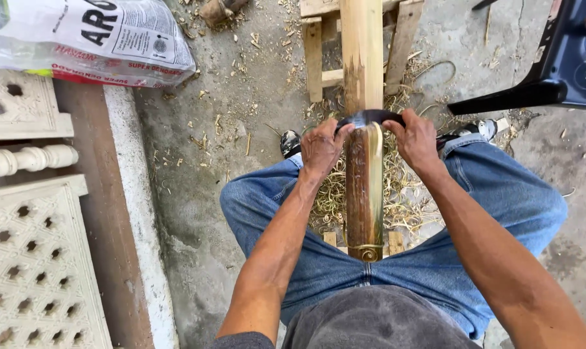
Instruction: Carving and shaving a bamboo pole using a curved knife.
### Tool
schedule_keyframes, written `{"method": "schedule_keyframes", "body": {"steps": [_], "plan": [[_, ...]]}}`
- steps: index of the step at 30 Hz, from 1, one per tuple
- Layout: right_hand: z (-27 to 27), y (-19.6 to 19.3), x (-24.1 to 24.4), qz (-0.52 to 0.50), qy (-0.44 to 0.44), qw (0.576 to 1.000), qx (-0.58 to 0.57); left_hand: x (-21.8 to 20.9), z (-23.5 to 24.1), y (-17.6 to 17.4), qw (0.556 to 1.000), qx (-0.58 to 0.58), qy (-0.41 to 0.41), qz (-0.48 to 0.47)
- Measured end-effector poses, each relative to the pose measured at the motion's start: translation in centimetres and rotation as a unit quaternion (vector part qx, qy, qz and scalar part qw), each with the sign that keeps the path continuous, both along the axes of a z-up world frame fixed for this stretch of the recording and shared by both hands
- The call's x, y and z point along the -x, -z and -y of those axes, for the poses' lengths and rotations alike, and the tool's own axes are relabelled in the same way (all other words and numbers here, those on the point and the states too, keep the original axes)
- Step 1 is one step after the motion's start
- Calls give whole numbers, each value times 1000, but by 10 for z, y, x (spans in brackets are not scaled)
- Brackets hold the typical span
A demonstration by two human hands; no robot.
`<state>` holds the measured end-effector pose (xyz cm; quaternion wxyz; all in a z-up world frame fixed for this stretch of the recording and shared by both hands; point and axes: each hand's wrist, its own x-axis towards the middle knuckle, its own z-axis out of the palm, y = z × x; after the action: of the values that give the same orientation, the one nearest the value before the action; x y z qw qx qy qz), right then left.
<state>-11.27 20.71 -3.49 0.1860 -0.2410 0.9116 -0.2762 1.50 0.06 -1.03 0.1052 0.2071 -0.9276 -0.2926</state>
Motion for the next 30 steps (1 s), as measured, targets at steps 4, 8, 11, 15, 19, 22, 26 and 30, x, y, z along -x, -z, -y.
{"method": "schedule_keyframes", "body": {"steps": [4, 8, 11, 15, 19, 22, 26, 30], "plan": [[-52, -1, -70, 124, -34, 992, -21, -87, -41, 1, 992, -46, 37, 107], [-78, -4, -104, 318, -89, 933, -145, -121, -49, -17, 987, -85, 90, 101], [-54, 10, -73, 256, -84, 957, -109, -89, -35, -10, 989, -54, 81, 109], [13, 3, 22, 117, 2, 993, 21, 11, 1, 4, 997, 21, 20, 74], [19, -3, 27, 106, 23, 992, 66, 30, -5, -30, 997, 26, -7, 67], [1, -4, 3, 63, 27, 994, 85, 10, -19, -38, 998, 41, -21, 30], [-50, -20, -85, 148, 48, 988, 19, -73, -56, -27, 994, -15, 28, 100], [-118, -2, -144, 256, -3, 966, 25, -122, -78, -62, 991, -49, 90, 81]]}}
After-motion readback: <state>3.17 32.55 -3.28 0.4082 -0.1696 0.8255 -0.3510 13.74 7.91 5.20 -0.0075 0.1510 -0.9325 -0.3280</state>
